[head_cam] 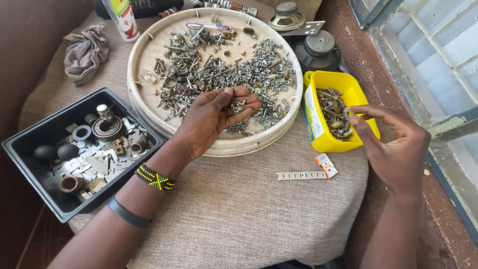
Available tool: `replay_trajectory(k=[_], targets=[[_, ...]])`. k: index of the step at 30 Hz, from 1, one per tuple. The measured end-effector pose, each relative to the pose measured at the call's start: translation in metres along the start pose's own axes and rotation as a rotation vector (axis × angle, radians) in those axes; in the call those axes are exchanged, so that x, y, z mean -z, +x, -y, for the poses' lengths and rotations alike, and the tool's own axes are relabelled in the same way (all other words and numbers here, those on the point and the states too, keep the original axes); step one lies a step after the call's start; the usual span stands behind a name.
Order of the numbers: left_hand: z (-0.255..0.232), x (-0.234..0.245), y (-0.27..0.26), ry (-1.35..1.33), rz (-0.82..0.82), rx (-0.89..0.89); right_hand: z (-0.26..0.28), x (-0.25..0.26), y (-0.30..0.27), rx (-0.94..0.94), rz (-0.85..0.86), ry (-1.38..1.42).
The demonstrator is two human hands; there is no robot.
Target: Sorting various metal screws, washers, and small hardware components from a large tray into separate bins.
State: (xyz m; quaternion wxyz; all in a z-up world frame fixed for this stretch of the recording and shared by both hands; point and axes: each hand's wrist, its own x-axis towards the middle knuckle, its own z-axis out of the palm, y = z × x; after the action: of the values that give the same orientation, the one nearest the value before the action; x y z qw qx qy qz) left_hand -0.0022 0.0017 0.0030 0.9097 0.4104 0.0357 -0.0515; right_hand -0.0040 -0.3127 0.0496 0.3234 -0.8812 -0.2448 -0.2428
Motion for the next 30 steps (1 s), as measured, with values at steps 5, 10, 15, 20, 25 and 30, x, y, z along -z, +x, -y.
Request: replay_trajectory(k=[5,10,15,20,25,30], targets=[[0.002,-0.003,0.0,0.023,-0.003,-0.02,0.016,-0.01,0.005,0.073,0.012,0.074],[0.003,0.0,0.001,0.0,0.003,-0.049,0.056,-0.05,0.025,0.269,0.105,0.147],[0.0,-0.004,-0.003,0.026,-0.085,-0.034,0.07,-0.092,0.05,0.393,0.292,-0.086],[0.005,0.006,0.002,0.024,-0.099,-0.002,0.077,-0.109,0.068,0.415,0.311,-0.144],[0.001,0.003,0.0,0.078,-0.12,0.057,0.08,-0.105,0.072,0.307,0.397,-0.059],[0.001,0.002,-0.001,0.111,-0.124,0.079,0.071,-0.11,0.069,0.315,0.356,-0.014]])
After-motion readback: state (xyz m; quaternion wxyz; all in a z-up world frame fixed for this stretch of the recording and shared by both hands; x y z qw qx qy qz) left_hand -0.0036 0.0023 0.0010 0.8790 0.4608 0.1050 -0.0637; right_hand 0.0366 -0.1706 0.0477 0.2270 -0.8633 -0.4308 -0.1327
